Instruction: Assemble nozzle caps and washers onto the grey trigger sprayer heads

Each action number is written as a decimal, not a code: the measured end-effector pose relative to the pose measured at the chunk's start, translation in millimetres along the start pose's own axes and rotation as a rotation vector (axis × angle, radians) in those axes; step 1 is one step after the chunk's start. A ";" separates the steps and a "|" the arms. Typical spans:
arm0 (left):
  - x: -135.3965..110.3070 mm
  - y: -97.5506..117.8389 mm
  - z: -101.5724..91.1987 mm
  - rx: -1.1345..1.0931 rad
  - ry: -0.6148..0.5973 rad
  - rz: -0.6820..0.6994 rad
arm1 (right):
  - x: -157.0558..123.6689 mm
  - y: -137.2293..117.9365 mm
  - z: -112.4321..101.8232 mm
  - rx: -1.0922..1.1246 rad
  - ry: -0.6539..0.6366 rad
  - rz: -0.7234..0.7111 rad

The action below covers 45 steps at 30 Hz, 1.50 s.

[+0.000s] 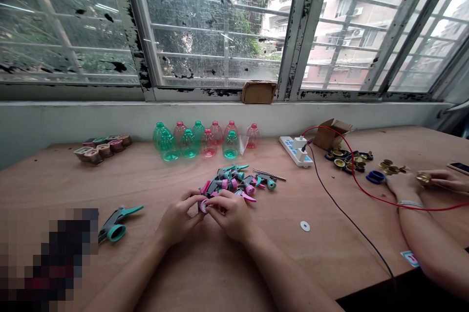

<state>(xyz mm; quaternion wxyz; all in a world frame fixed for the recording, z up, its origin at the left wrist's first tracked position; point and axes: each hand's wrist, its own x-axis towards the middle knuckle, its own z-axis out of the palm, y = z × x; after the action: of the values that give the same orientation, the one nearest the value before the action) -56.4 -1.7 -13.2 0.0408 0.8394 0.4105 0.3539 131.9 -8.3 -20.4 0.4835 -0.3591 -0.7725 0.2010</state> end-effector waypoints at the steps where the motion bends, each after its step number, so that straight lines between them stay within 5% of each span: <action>1: -0.1 -0.2 -0.1 0.006 -0.002 -0.004 | -0.3 -0.1 -0.1 -0.008 -0.006 0.000; 25: -3.3 3.6 -2.0 0.314 -0.024 0.139 | -3.2 -6.1 7.2 -0.126 0.000 0.075; 36: 0.1 3.7 -9.7 0.395 -0.002 0.319 | -2.2 -9.9 11.2 0.040 0.043 0.172; 41: -0.2 -3.7 -8.9 0.303 0.059 0.103 | 4.9 -10.0 -5.3 0.075 0.023 0.161; 45: 0.8 -12.9 -14.3 0.276 0.029 -0.112 | 11.4 1.4 -49.7 -0.022 -0.030 0.263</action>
<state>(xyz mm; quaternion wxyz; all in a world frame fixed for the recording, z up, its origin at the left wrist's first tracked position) -73.5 4.2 -6.7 -0.0615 0.8076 0.5018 0.3035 173.6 -0.6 8.0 0.4374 -0.4597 -0.7281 0.2593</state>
